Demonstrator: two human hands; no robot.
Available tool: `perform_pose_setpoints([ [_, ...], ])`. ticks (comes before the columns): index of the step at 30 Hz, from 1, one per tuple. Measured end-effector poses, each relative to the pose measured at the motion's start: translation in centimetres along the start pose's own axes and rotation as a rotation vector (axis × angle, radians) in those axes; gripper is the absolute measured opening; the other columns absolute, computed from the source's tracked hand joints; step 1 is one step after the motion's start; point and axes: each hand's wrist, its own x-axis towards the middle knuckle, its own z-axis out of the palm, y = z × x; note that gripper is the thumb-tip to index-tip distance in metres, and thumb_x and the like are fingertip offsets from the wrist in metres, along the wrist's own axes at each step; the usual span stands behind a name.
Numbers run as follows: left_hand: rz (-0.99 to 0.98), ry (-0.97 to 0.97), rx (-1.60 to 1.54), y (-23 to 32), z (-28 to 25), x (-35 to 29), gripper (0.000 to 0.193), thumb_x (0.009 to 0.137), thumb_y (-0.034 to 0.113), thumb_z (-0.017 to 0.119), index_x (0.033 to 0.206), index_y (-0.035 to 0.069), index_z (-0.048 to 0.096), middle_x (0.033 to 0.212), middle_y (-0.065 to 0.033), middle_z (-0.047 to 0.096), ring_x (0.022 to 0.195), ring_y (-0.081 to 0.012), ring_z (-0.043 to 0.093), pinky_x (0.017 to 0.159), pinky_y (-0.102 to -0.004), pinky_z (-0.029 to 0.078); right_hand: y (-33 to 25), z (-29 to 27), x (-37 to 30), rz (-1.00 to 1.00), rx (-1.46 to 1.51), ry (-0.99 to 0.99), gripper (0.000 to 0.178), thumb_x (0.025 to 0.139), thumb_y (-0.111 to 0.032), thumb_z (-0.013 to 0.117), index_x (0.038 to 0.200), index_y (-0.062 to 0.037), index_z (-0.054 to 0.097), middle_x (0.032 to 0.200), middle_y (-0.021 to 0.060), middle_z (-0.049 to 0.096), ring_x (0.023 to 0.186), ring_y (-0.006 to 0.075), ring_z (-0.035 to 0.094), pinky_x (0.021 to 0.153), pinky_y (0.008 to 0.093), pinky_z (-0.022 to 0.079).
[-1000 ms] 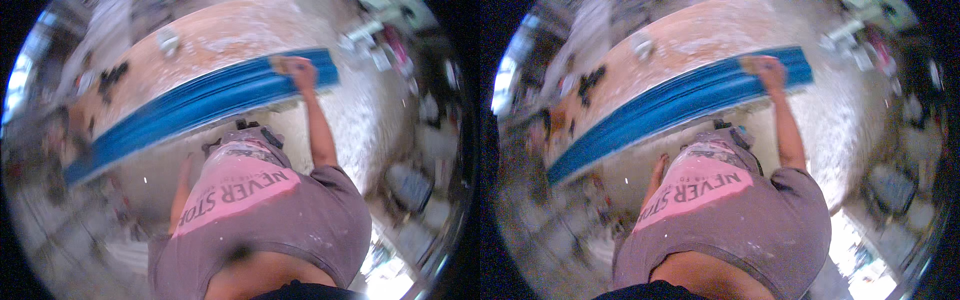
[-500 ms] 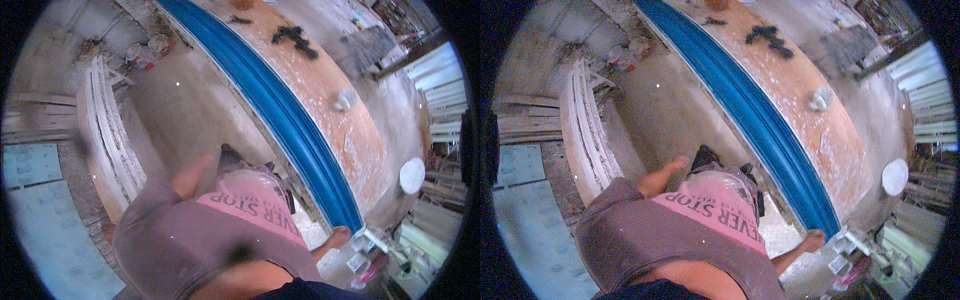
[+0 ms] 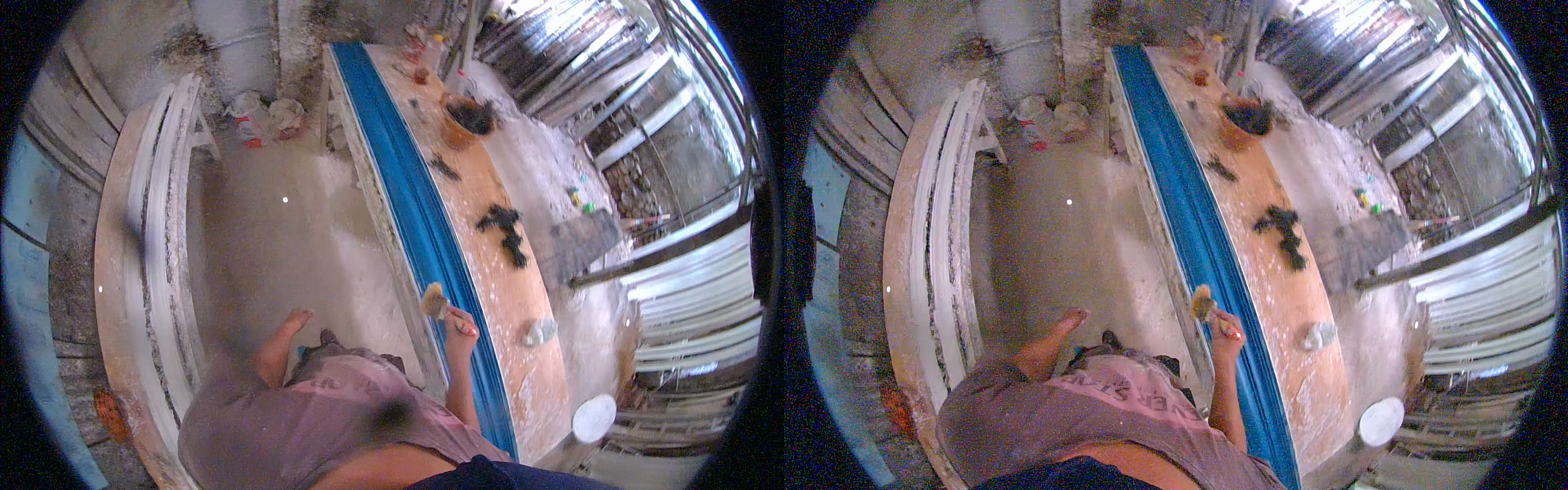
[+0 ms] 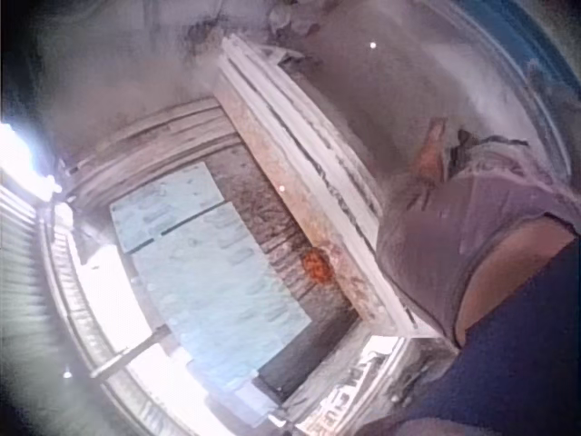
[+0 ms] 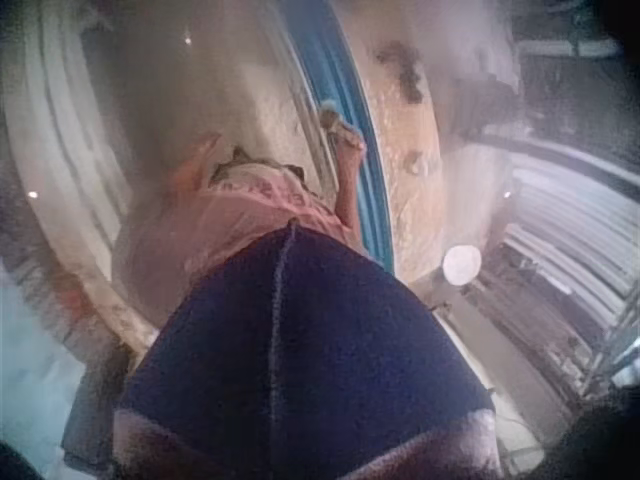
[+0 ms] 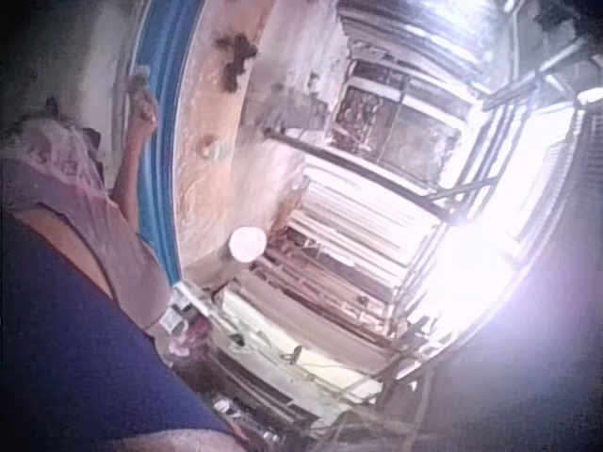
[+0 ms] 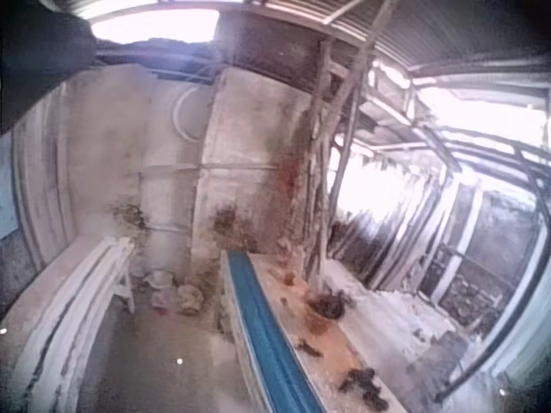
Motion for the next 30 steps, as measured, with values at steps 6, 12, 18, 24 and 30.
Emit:
perform_pose_setpoints([
  [6,-0.116,0.186,-0.374,-1.8,-4.8,1.2,0.037,0.094,0.031,0.059,0.109,-0.002,0.068,0.108,-0.0178,0.069,0.099,-0.0285,0.064,0.09,-0.0439,0.048,0.9,9.1,9.4,0.201,0.092,0.02,0.015,0.088,-0.01,0.072,0.101,-0.0012,0.072,0.086,0.0032,0.07,0.072,0.0082,0.06,0.063,0.0226,0.048],
  [12,-0.508,0.03,-0.427,-6.3,-8.9,-0.7,0.043,0.095,0.035,0.058,0.119,0.0,0.064,0.12,-0.0184,0.066,0.108,-0.0303,0.062,0.094,-0.0444,0.047,4.5,23.2,19.9,-0.038,-0.067,0.121,0.012,0.088,-0.011,0.074,0.096,-0.0027,0.073,0.089,0.005,0.072,0.074,0.0129,0.065,0.062,0.0284,0.052],
  [18,-0.661,-0.086,-0.461,-14.4,-14.3,0.5,0.048,0.095,0.04,0.055,0.124,0.002,0.062,0.126,-0.0171,0.063,0.114,-0.0305,0.058,0.098,-0.0447,0.045,2.2,38.8,36.2,-0.236,-0.064,0.105,0.013,0.089,-0.012,0.07,0.093,-0.0005,0.072,0.089,0.0119,0.073,0.081,0.0226,0.07,0.073,0.0328,0.054],
  [24,-0.574,0.101,-0.401,-14.2,-27.7,13.5,0.053,0.096,0.044,0.053,0.129,0.004,0.059,0.131,-0.0158,0.06,0.121,-0.0307,0.054,0.102,-0.045,0.042,-4.0,55.5,51.9,-0.051,0.004,0.024,0.012,0.084,-0.011,0.074,0.093,-0.0031,0.073,0.092,0.0096,0.073,0.083,0.0174,0.069,0.077,0.0301,0.053],
  [30,-0.366,0.31,-0.281,-9.4,-42.5,35.0,0.057,0.097,0.049,0.051,0.133,0.005,0.056,0.137,-0.0146,0.056,0.127,-0.0309,0.05,0.106,-0.0452,0.04,-5.0,68.7,67.1,-0.13,-0.167,0.032,0.02,0.086,-0.022,0.073,0.087,-0.0025,0.07,0.083,0.0142,0.071,0.077,0.027,0.07,0.073,0.0361,0.055],
])
